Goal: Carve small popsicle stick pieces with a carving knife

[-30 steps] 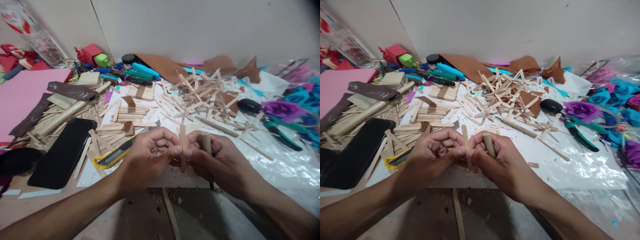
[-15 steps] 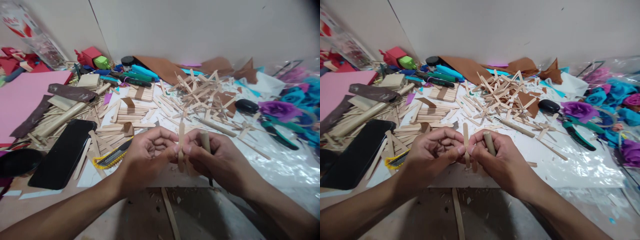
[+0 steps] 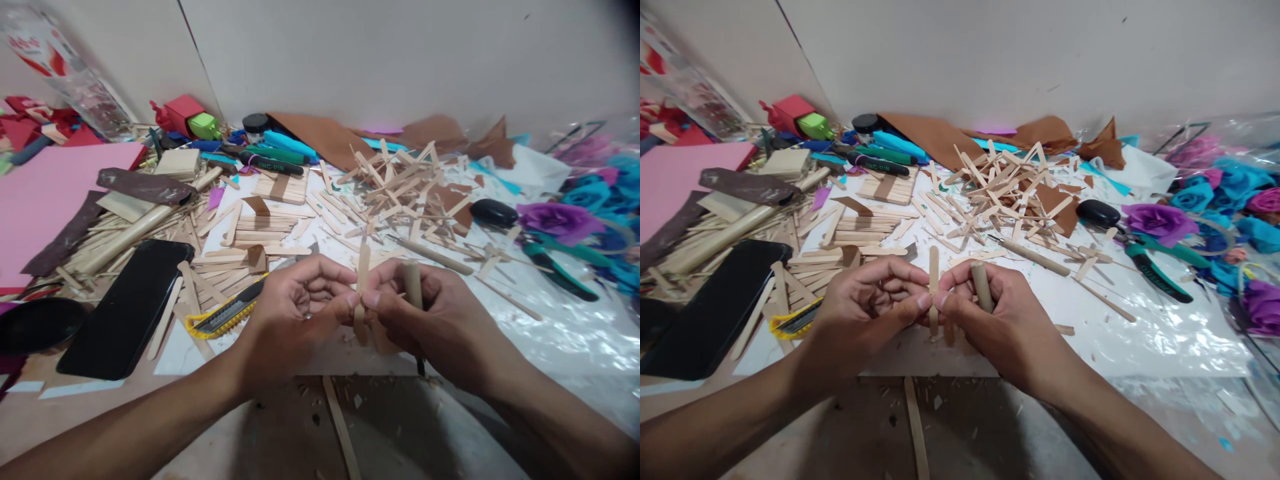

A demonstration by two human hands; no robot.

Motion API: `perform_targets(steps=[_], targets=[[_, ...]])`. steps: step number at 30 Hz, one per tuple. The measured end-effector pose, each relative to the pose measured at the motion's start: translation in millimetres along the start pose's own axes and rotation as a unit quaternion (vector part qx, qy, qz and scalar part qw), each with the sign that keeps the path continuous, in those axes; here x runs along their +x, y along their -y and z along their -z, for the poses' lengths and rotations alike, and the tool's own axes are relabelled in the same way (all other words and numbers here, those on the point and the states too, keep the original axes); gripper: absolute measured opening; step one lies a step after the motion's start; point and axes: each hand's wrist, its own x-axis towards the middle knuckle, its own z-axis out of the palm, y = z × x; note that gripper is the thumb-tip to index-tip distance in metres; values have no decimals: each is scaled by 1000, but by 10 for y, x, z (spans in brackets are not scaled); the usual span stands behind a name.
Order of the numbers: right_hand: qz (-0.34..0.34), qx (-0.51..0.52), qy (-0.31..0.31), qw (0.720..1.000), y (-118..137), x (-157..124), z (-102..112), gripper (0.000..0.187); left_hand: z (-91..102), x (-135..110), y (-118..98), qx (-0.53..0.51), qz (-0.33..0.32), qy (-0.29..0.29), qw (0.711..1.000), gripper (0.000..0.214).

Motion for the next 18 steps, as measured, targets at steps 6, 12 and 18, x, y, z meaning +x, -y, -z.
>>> perform_targets(steps=[6, 12, 18], targets=[[5, 3, 9, 1000, 9, -1, 15, 35, 4, -8, 5, -10, -3, 10, 1000, 14], [31, 2, 54, 998, -62, -9, 41, 26, 0, -5, -30, -28, 19, 22, 999, 22], [49, 2, 77, 996, -99, -31, 59, 22, -7, 9, -29, -61, 13, 37, 997, 27]])
